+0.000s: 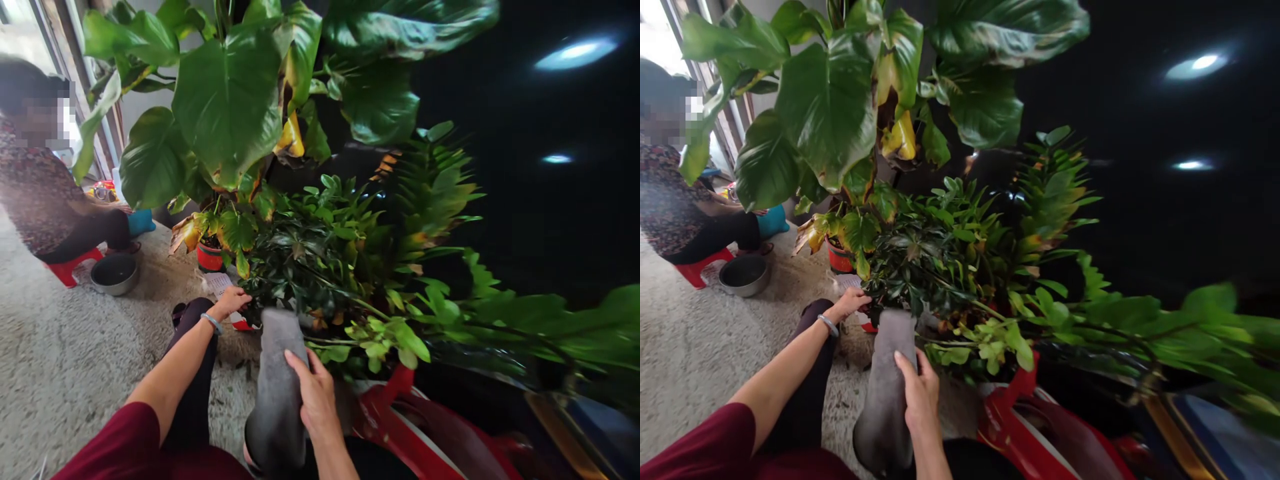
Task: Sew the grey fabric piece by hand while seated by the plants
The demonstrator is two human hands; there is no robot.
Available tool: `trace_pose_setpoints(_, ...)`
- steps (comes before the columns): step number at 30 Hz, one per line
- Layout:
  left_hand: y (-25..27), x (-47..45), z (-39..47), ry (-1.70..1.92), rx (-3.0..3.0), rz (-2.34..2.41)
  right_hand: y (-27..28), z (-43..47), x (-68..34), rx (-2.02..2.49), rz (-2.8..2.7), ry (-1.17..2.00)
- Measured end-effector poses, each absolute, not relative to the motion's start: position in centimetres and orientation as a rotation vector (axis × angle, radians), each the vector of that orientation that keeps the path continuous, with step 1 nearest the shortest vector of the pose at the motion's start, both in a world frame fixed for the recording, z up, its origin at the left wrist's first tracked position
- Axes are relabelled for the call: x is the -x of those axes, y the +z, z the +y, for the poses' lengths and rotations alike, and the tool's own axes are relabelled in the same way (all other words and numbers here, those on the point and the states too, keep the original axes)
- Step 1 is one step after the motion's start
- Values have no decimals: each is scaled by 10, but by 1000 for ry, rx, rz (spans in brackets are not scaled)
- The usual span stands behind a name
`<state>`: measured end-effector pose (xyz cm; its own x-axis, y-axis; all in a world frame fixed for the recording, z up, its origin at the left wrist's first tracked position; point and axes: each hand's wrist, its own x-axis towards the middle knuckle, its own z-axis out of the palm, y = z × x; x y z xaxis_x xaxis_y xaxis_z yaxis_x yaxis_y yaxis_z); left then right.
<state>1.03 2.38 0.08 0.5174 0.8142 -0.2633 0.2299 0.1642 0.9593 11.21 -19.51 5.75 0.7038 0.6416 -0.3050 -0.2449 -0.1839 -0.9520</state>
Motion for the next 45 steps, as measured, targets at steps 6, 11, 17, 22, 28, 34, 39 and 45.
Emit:
trace_pose_setpoints(6, 9, -5, 25, 513, -1401, 1029, 77, -201, -131, 1539, -205, 682)
trace_pose_setpoints(11, 5, -9, 25, 518, -1405, 1004, 107, -176, -140, 1458, -389, 446)
trace_pose_setpoints(17, -3, -14, 27, 533, -1371, 1000, 87, -171, -129, 1500, -442, 653)
trace_pose_setpoints(22, -1, -14, 30, 523, -1379, 991, 113, -173, -144, 1346, -218, 420)
trace_pose_setpoints(28, 1, -16, 29, 529, -1387, 998, 116, -160, -156, 1273, -206, 386)
trace_pose_setpoints(34, -6, -16, 29, 519, -1387, 1002, 55, -175, -150, 1200, 30, 925)
trace_pose_setpoints(39, -9, -19, 30, 519, -1385, 1005, 85, -172, -161, 1078, -37, 802)
trace_pose_setpoints(45, -9, -20, 26, 526, -1410, 980, 106, -149, -140, 1088, -28, 783)
